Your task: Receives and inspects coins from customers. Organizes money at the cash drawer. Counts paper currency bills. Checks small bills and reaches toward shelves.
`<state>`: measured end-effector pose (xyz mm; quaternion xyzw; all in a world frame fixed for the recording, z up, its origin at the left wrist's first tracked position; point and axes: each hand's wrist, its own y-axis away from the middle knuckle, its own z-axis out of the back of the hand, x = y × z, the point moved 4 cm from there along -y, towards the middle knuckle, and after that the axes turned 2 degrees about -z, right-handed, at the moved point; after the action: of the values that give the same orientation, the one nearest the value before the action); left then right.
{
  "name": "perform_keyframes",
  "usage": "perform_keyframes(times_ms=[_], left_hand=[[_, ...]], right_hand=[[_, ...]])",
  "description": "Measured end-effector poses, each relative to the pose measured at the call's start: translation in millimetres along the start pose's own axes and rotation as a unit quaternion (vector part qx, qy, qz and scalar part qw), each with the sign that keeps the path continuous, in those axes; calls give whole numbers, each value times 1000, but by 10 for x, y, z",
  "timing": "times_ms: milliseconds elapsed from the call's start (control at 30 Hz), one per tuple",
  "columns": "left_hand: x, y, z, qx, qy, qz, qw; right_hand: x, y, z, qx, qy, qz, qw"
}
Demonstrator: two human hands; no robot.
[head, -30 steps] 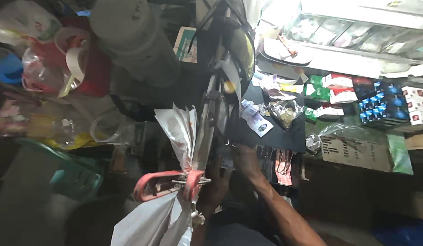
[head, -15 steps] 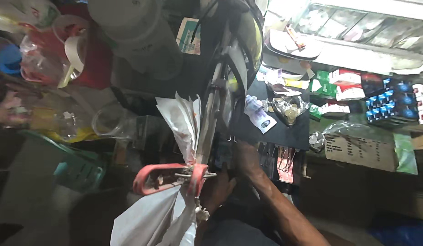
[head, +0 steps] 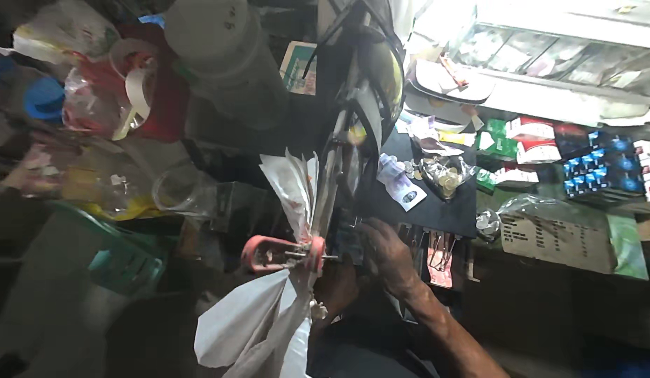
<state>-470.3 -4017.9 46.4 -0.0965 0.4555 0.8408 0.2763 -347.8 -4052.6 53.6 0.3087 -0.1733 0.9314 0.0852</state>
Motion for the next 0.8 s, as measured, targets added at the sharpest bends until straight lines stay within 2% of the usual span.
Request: perform_keyframes(times_ms=[167,300,367,433,533,567,633,700,800], left_hand=[[-28,7,14,4,-10,1,1000],[-37,17,13,-14,-11,-10,1000],[-39,33,14,-10,-7,-3,1000],[-44,40,2,-1,-19,2,1000],[2,47,-60,-20,-35,-19,999],[43,60,-93,-46,-24,-33,998],[112,153,-162,-122,21,-77,989],[199,275,-294,-244,75,-152,955],[272,472,-445,-307,126,-194,923]], right_hand=[[-25,36,-8,-15,-31,-10,999],[-74,140,31,-71,-21,-40,996],[-66,182,-9,-8,-7,-32,999],[-50,134,-99,112,10,0,994],[-77,-82,-252,313,71,9,947],[-96,-143,-292,352,93,9,931],[-125,-208,-342,375,130,27,918],[-149,-221,-408,370,159,48,914],[-145,-222,-493,372,189,53,907]])
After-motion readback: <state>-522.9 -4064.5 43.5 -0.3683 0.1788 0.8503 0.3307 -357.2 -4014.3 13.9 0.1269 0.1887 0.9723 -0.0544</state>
